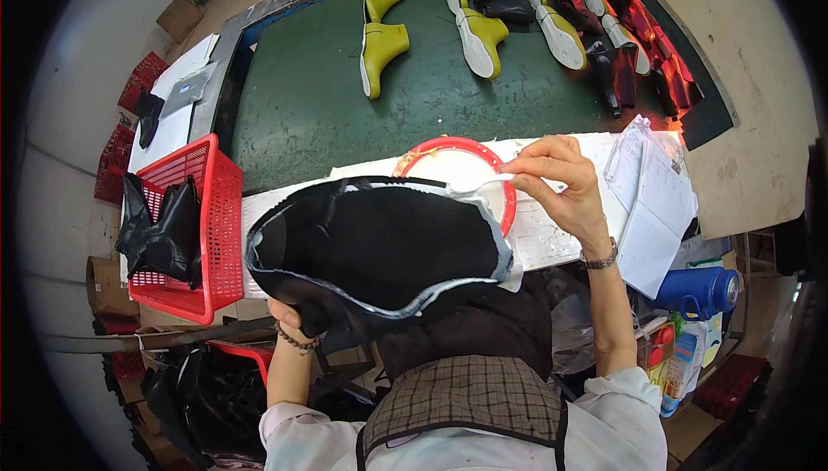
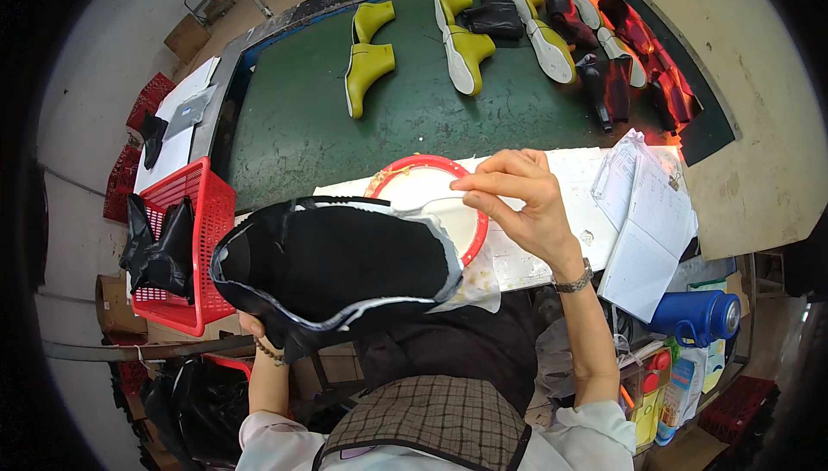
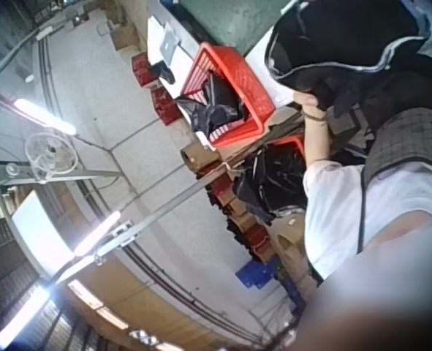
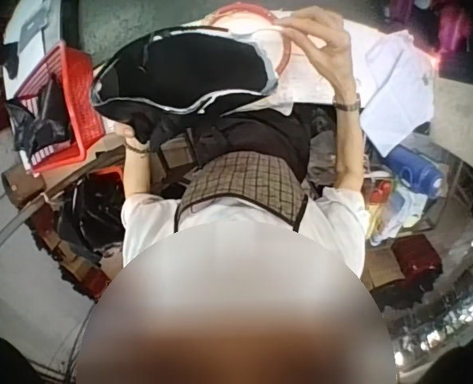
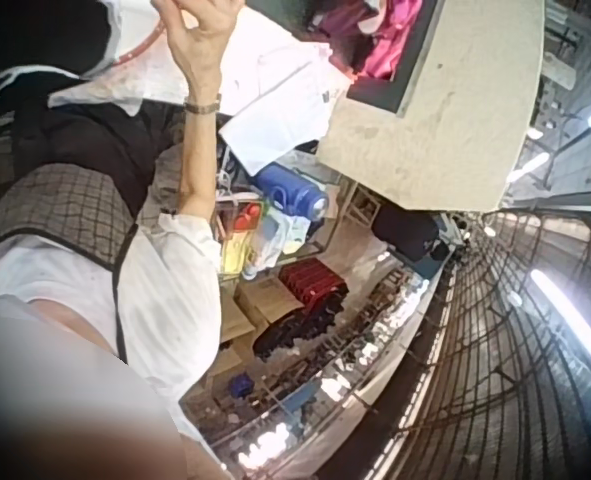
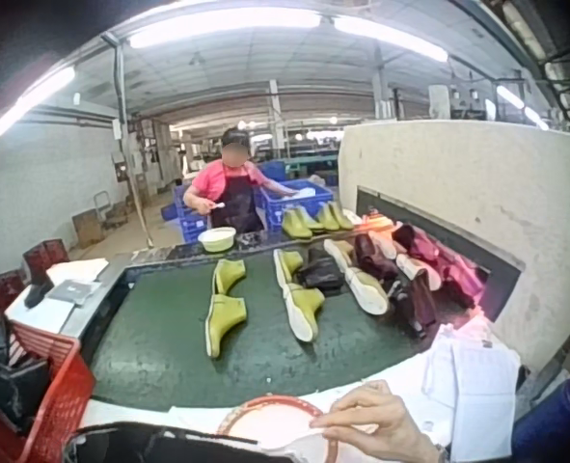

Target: Apply glue to the edges of shoe upper components using a toothbrush.

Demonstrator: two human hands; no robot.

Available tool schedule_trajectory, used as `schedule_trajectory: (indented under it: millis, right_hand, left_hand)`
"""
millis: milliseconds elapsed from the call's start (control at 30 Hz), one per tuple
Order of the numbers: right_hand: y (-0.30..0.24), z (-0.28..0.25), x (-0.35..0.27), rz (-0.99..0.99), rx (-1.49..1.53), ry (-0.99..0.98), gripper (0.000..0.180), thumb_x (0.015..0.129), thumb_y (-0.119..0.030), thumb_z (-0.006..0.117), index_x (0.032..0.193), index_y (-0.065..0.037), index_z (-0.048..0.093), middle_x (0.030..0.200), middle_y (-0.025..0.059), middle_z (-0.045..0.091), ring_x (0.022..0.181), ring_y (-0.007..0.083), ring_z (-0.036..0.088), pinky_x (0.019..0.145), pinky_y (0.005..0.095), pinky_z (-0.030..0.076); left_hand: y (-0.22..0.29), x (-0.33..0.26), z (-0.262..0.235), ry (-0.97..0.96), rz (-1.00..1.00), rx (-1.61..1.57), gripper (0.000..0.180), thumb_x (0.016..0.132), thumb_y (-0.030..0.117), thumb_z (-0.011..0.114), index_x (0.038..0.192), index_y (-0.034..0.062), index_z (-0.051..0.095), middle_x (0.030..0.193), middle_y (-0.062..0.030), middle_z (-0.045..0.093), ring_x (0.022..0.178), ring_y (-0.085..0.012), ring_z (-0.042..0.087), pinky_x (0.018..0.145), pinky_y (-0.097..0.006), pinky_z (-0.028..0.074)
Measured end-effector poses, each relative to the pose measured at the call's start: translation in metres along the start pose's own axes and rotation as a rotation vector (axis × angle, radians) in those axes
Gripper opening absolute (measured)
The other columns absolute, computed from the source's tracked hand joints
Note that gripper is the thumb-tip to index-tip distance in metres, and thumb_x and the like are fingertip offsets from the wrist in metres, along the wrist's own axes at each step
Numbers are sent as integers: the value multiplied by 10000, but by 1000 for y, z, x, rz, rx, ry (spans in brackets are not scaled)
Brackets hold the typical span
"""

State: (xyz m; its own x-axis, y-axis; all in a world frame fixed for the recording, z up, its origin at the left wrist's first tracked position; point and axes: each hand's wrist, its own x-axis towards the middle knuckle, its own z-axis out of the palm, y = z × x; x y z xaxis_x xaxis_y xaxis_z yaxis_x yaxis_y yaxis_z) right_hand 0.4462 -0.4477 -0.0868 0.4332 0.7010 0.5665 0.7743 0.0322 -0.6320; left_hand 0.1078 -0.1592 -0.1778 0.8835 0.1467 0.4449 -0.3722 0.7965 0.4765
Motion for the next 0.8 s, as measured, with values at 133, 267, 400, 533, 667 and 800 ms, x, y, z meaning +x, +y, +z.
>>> schedule_trajectory:
  millis: [133, 267, 400, 533, 667, 800]
  right_hand:
    - [-4, 6, 18, -53, -5, -65, 147, 845, -153, 810, 991, -139, 812, 877, -31, 694, 813, 107, 599, 850, 317, 339]
    - [-13, 14, 34, -92, 54, -53, 155, 832, -142, 816, 987, -137, 814, 873, -20, 692, 837, 120, 606, 878, 329, 356]
    - [-10, 6, 32, -87, 31, -43, 138, 835, -150, 822, 973, -147, 815, 872, -26, 697, 820, 112, 614, 888, 328, 347]
    - [-12, 4, 28, -47, 51, -94, 142, 835, -150, 823, 976, -146, 816, 866, -24, 697, 808, 106, 611, 863, 323, 337]
    - [-19, 12, 45, -92, 80, -119, 155, 811, -130, 823, 966, -125, 818, 827, -10, 674, 792, 135, 601, 858, 324, 358]
    - [-26, 11, 62, -198, 26, -200, 157, 807, -146, 833, 963, -134, 821, 825, -16, 677, 768, 124, 599, 849, 328, 349]
  left_hand:
    - [-1, 4, 6, 52, -89, 7, 1065, 543, -8, 773, 1524, -79, 364, 1555, -237, 441, 1432, -398, 426, 1236, -506, 270]
    - [-2, 6, 13, 102, -180, 7, 1091, 537, 0, 776, 1536, -72, 344, 1570, -235, 418, 1444, -399, 408, 1237, -510, 267]
    - [3, 3, 19, 160, -249, 24, 1117, 532, 8, 780, 1548, -66, 323, 1585, -233, 395, 1456, -401, 390, 1239, -514, 263]
    - [-3, 15, 24, 222, -322, 30, 1143, 526, 15, 784, 1561, -59, 303, 1600, -231, 372, 1467, -402, 372, 1240, -518, 259]
    - [-19, 31, 32, 290, -396, 40, 1169, 521, 23, 787, 1573, -53, 282, 1615, -229, 348, 1479, -403, 354, 1241, -522, 256]
    - [-22, 32, 41, 360, -465, 55, 1196, 515, 30, 791, 1585, -47, 262, 1631, -227, 325, 1491, -405, 336, 1243, -526, 252]
